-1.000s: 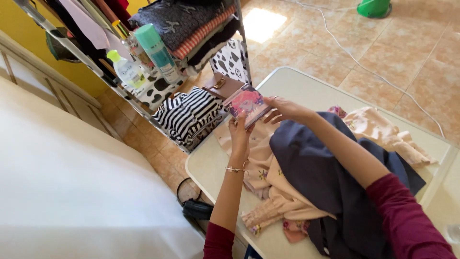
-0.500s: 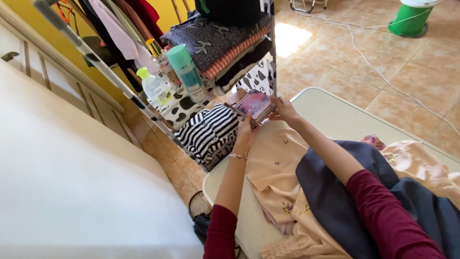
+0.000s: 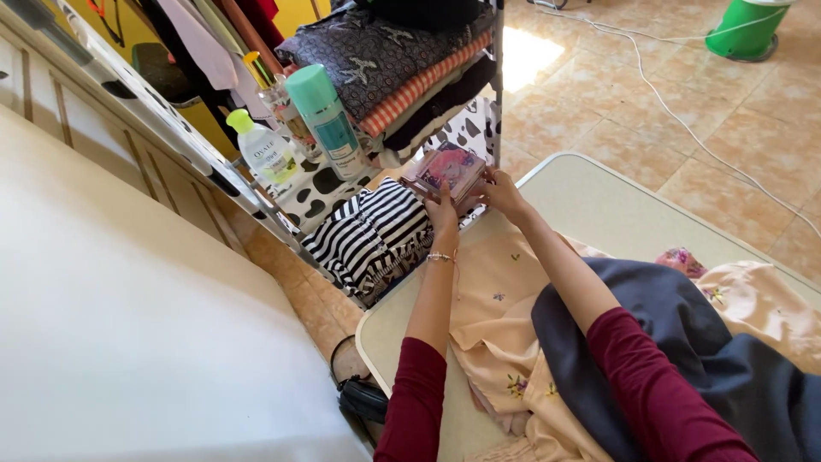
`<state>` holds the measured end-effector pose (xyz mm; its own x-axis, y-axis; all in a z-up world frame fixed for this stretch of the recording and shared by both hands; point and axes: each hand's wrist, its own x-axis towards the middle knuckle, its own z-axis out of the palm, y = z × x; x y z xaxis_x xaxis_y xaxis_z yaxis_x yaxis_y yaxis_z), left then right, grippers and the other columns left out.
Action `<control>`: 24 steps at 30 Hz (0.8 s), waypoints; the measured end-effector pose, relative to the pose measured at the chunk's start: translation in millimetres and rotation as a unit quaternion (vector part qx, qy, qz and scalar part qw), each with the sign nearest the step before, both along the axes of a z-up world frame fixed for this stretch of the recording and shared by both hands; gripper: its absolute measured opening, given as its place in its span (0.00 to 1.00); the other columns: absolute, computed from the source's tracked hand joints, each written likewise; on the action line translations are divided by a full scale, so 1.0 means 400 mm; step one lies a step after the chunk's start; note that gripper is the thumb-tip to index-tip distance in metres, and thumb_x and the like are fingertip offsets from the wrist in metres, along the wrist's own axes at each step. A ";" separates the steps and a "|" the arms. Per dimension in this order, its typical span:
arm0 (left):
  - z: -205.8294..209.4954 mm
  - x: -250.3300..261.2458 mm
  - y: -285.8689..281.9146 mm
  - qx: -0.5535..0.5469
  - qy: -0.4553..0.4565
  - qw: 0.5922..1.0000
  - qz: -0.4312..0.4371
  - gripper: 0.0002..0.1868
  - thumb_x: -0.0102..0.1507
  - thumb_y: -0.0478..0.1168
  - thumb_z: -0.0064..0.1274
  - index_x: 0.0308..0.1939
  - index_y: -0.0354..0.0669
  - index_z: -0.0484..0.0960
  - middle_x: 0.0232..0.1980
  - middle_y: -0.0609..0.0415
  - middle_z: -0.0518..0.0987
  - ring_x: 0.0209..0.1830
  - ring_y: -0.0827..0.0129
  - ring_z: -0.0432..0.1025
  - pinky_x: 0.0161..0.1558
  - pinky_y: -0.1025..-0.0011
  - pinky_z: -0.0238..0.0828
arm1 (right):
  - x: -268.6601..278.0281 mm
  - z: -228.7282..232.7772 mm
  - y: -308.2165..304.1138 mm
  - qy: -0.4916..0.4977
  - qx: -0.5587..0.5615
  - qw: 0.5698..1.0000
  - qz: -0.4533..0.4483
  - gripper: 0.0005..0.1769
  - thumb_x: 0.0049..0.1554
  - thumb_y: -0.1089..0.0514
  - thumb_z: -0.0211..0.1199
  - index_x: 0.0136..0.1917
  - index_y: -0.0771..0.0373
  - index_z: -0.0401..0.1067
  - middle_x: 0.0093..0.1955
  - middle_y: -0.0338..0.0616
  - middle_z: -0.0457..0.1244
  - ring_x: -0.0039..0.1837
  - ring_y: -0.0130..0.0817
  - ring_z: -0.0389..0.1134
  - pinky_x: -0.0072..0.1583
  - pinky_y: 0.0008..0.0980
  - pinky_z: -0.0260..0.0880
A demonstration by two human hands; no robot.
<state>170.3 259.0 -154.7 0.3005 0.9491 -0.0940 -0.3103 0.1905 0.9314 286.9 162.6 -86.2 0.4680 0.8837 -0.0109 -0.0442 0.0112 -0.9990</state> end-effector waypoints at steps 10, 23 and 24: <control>-0.008 -0.002 0.055 0.015 0.053 0.998 -0.018 0.44 0.66 0.56 0.54 0.75 0.38 0.50 0.71 0.48 0.68 0.69 0.60 0.64 0.67 0.65 0.60 | -0.018 0.000 0.014 0.107 0.016 0.994 0.032 0.18 0.62 0.68 0.51 0.65 0.65 0.67 0.58 0.42 0.66 0.53 0.29 0.71 0.51 0.29 0.74; 0.036 -0.018 0.014 0.022 0.228 0.973 -0.009 0.41 0.67 0.68 0.40 0.61 0.31 0.74 0.60 0.38 0.79 0.60 0.50 0.75 0.59 0.59 0.71 | -0.001 -0.044 0.023 0.082 0.021 0.994 0.071 0.24 0.60 0.74 0.51 0.70 0.72 0.60 0.57 0.53 0.67 0.55 0.35 0.73 0.54 0.29 0.77; 0.029 -0.013 0.022 0.051 0.226 0.973 0.003 0.40 0.67 0.68 0.41 0.61 0.31 0.74 0.60 0.38 0.79 0.60 0.49 0.74 0.59 0.58 0.70 | 0.006 -0.054 0.029 0.083 0.025 0.994 0.064 0.24 0.61 0.74 0.50 0.71 0.75 0.59 0.57 0.55 0.68 0.55 0.37 0.74 0.55 0.30 0.78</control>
